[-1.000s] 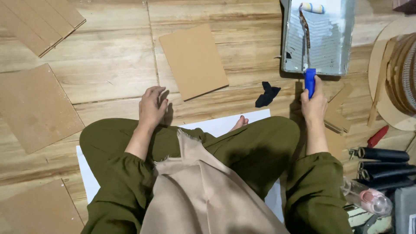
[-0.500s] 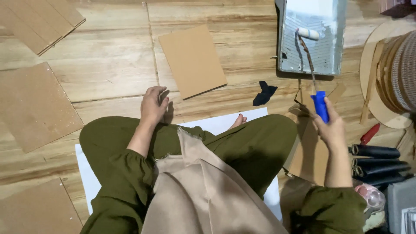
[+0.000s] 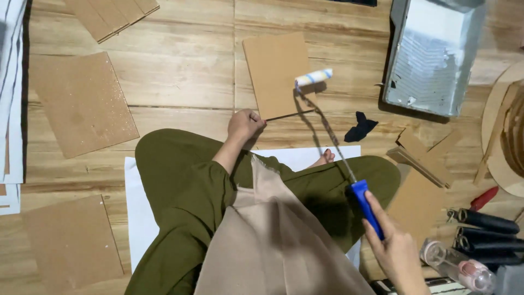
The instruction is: Applying glue to cardboard pieces using a roller and sticking them onto a paper template to assemble a product.
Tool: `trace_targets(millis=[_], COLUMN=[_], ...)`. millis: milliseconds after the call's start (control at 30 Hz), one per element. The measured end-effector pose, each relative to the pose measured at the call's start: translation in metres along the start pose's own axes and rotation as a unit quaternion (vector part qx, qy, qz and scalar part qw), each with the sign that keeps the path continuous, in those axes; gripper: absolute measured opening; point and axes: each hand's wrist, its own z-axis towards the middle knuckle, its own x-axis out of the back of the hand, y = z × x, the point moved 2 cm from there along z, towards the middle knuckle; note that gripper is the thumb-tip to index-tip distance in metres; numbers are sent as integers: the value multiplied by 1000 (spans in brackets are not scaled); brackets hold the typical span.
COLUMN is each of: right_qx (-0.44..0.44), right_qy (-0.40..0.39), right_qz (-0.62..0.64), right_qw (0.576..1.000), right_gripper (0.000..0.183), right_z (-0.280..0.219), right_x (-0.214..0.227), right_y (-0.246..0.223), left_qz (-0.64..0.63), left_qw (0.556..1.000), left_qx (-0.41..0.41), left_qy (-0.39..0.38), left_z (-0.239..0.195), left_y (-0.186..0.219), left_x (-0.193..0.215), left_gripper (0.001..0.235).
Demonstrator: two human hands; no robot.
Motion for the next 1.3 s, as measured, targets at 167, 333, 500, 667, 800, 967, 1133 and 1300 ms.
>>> trace_targets(millis=[167, 333, 500, 667, 800, 967, 1133, 1300], right_qx=[-1, 40, -27, -74, -44, 63, 62, -12], right_qy=[-35, 11, -96, -141, -144, -90, -99, -148], right_qz=[-28, 23, -48, -72, -107, -64, -70, -85], right_qw=[999, 999, 994, 985, 983, 992, 991, 985], right_gripper=[61, 56, 61, 63, 60, 58, 59, 61], right_z=[31, 100, 69, 2, 21, 102, 91, 30], right_x=[-26, -46, -20, -12, -4, -12, -12, -7], right_y=[-31, -56, -50, 23, 4, -52, -45, -3], left_qz=[24, 22, 66, 68, 95, 84, 101, 105], left_qw=[999, 998, 998, 997, 995, 996, 995, 995], left_qx=[-29, -42, -16, -25, -19, -14, -5, 2], left_qy=[30, 41, -18, -11, -11, 4, 5, -3], left_z=[7, -1, 7, 14, 15, 9, 8, 14], left_y=[-6, -3, -4, -11, -11, -11, -15, -10], left_x=[-5, -2, 1, -3, -4, -3, 1, 1], left_gripper=[15, 10, 10, 11, 10, 10, 12, 9])
